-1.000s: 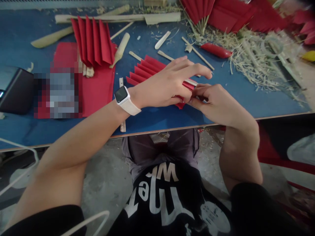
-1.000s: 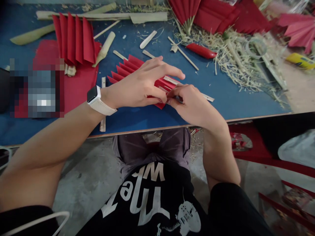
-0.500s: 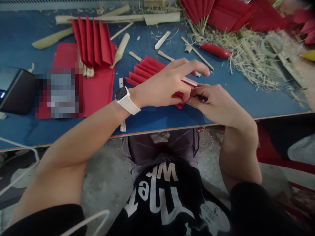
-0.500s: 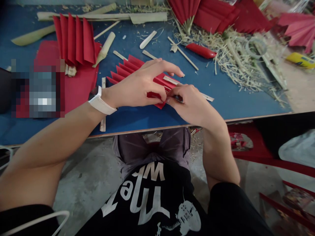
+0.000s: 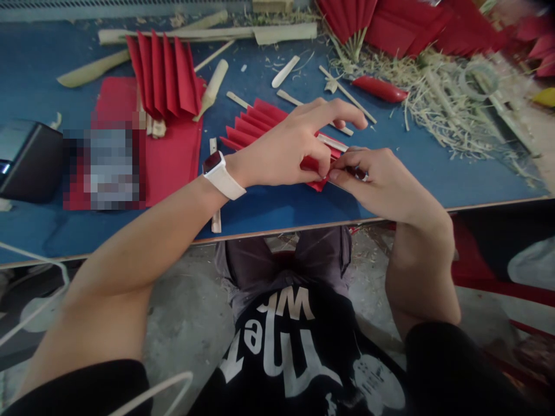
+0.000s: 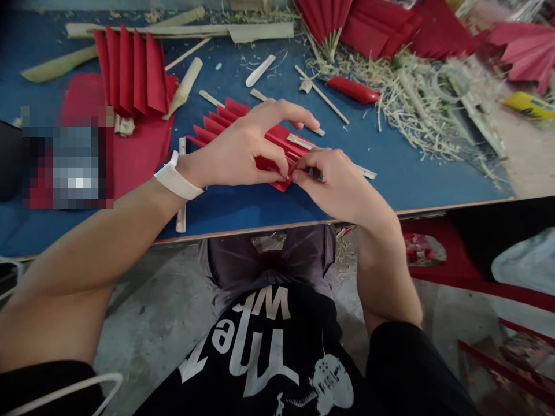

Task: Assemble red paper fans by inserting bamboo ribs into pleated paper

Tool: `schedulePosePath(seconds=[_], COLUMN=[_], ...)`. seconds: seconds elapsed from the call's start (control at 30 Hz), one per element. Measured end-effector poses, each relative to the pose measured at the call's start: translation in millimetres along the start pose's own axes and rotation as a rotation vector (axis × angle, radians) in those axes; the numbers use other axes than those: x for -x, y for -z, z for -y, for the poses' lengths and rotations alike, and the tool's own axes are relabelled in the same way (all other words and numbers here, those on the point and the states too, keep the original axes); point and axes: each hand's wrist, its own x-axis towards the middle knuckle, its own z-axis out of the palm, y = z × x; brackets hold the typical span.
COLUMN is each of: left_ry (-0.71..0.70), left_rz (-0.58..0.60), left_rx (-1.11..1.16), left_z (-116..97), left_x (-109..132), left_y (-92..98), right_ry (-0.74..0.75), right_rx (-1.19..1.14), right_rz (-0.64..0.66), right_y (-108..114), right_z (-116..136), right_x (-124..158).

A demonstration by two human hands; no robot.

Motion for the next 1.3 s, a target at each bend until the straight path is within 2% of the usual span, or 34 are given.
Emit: schedulePosePath(seconds=[0.13,0.33,0.47,0.9,1.17,1.3], left_ry=[0.012,-0.034,0.014,0.046,-0.022,0.036], left_rz=[-0.012,-0.021,-0.015,0.006,-0.010,-0.021], left_rx=[-0.007,-0.018,0.009,0.020,0.022,0.040], left_z=[-1,0,-1,-6,1,-2], left_x=[1,2,2,-1,1,1], left_y=[0.0,-1.2,-1.1,-2.5,-3.4,-1.0], right_ry=[0.022,0.030,0.025,-0.013,-0.003,-0.010], right_rx=[-0.009,-0.027,-0.005,0.002,0.000,0.004], right_rz=[-0.033,0.013,0.027,0.059,-0.007,0.013], right_y=[-3,3,6,8,3,5], right_z=[-1,0,0,6,5,5], right_x=[1,1,1,1,2,2])
